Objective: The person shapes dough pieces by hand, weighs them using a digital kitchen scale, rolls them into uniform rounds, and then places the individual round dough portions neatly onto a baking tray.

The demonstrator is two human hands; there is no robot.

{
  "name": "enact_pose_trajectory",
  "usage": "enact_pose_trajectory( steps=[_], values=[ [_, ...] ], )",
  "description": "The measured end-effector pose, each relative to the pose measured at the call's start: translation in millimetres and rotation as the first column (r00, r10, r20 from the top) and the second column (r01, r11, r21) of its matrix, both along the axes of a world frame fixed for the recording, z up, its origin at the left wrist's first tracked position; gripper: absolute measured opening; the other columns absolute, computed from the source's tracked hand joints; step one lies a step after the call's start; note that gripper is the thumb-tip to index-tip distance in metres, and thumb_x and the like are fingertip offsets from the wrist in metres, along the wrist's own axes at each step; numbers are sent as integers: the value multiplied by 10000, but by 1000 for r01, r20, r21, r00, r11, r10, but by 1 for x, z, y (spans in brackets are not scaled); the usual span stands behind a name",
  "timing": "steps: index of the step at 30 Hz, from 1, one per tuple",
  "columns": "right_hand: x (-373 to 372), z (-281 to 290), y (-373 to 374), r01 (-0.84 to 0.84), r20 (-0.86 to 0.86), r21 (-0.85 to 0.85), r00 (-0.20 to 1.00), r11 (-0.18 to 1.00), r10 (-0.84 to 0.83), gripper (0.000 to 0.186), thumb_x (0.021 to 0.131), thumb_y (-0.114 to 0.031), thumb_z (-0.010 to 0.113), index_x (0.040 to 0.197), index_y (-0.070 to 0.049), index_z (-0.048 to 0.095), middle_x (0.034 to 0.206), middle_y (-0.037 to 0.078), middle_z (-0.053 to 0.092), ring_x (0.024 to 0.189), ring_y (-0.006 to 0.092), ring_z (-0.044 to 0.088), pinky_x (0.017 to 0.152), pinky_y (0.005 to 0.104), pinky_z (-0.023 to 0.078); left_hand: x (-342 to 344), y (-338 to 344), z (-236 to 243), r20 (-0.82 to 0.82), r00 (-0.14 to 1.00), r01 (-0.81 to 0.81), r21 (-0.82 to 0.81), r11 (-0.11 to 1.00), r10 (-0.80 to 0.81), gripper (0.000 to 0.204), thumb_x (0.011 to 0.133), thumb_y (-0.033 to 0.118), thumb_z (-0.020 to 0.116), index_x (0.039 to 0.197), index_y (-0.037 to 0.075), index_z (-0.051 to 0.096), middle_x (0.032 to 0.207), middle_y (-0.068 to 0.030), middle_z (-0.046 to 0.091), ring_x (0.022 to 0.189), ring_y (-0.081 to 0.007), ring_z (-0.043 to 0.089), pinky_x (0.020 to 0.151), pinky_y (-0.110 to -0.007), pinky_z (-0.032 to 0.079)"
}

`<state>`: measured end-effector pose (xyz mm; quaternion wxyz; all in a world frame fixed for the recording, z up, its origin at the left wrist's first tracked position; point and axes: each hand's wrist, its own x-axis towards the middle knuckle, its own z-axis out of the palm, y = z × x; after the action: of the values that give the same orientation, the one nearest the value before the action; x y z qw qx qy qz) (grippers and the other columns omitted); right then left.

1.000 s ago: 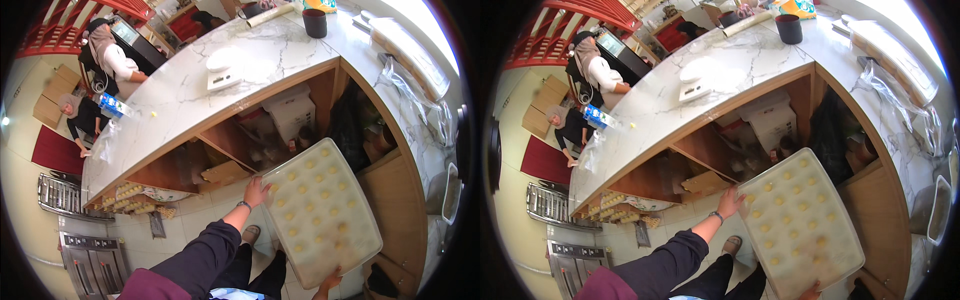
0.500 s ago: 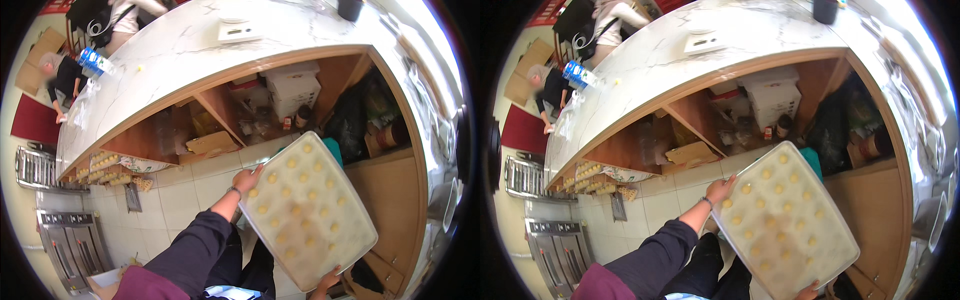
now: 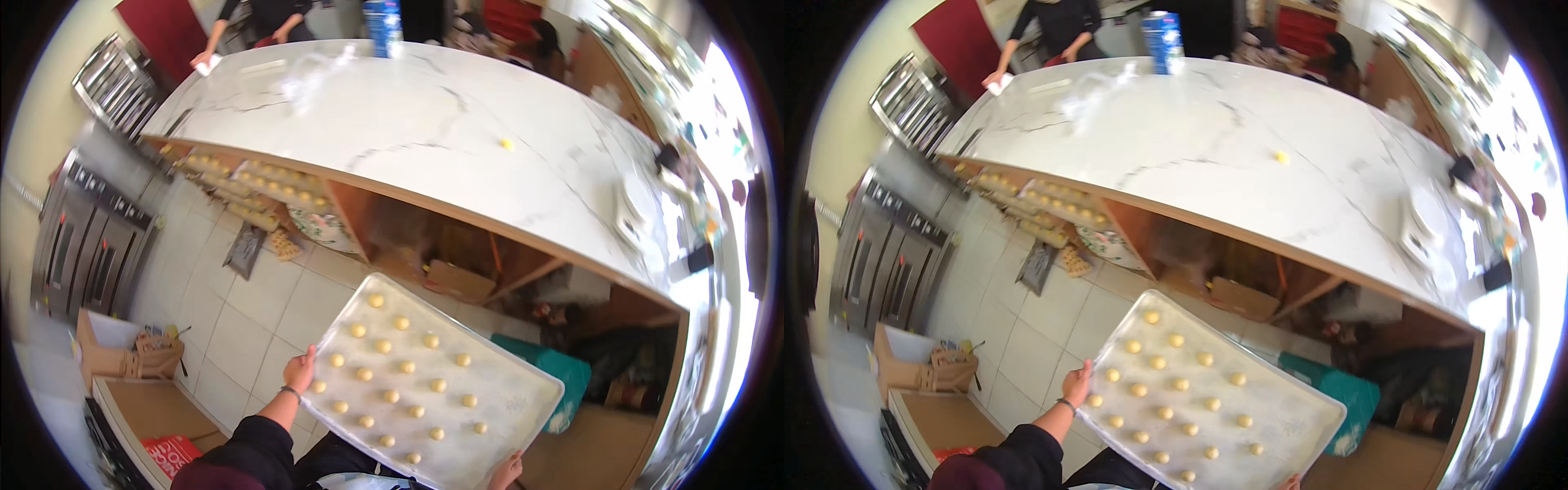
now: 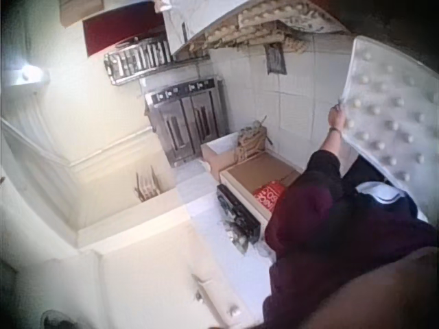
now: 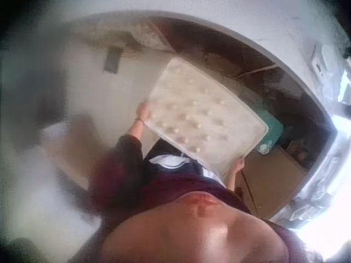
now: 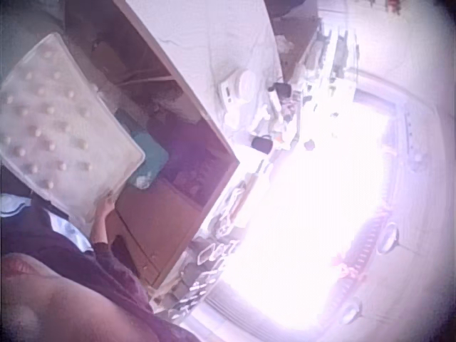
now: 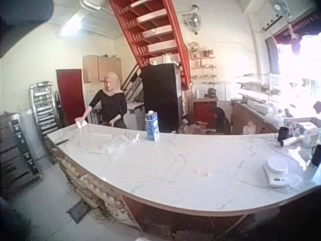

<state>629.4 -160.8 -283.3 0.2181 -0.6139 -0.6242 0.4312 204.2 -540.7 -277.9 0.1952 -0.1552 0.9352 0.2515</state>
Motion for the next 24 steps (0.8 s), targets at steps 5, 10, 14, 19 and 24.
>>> enact_pose_trajectory(
  steps=[5, 10, 14, 19, 24],
  values=[
    [-161, -27, 9, -358, 1, 17, 934, 933, 359, 512, 985, -375, 447, 811, 86, 583, 655, 60, 562, 593, 133, 427, 512, 338, 372, 13, -135, 7, -118, 911, -385, 99, 918, 395, 764, 856, 714, 342, 612, 38, 602, 619, -189, 593, 604, -337, 568, 596, -455, 432],
    [-340, 1, -52, -622, 241, 76, 770, 780, 591, 461, 948, -352, 497, 788, 67, 603, 607, 231, 551, 532, 310, 530, 535, 419, 425, 36, -220, 25, -142, 670, -687, 255, 681, 729, 744, 886, 662, 381, 702, -8, 648, 605, -95, 610, 581, -230, 556, 588, -395, 447],
    [-469, 20, -113, -871, 408, -63, 423, 487, 809, 507, 932, -408, 491, 776, 60, 606, 733, 279, 599, 706, 456, 573, 624, 475, 446, 78, -272, 34, -105, 455, -826, 320, 463, 884, 740, 907, 633, 389, 828, -42, 681, 682, -52, 635, 644, -167, 580, 613, -344, 462],
    [-601, 14, -170, -980, 387, 87, 200, 180, 900, 526, 917, -508, 458, 985, 1, 574, 803, 305, 607, 816, 500, 571, 713, 557, 442, 65, -262, 59, -30, 236, -876, 426, 226, 971, 794, 878, 679, 396, 903, -66, 670, 779, -83, 650, 709, -160, 602, 666, -303, 484],
    [-708, 10, -219, -997, 405, 75, 61, 34, 912, 528, 916, -543, 428, 1135, -64, 475, 851, 302, 615, 824, 495, 579, 705, 556, 449, 36, -250, 28, 14, 73, -867, 496, 56, 997, 838, 856, 710, 400, 981, -83, 638, 921, -102, 648, 816, -181, 605, 750, -314, 491]
  ],
)
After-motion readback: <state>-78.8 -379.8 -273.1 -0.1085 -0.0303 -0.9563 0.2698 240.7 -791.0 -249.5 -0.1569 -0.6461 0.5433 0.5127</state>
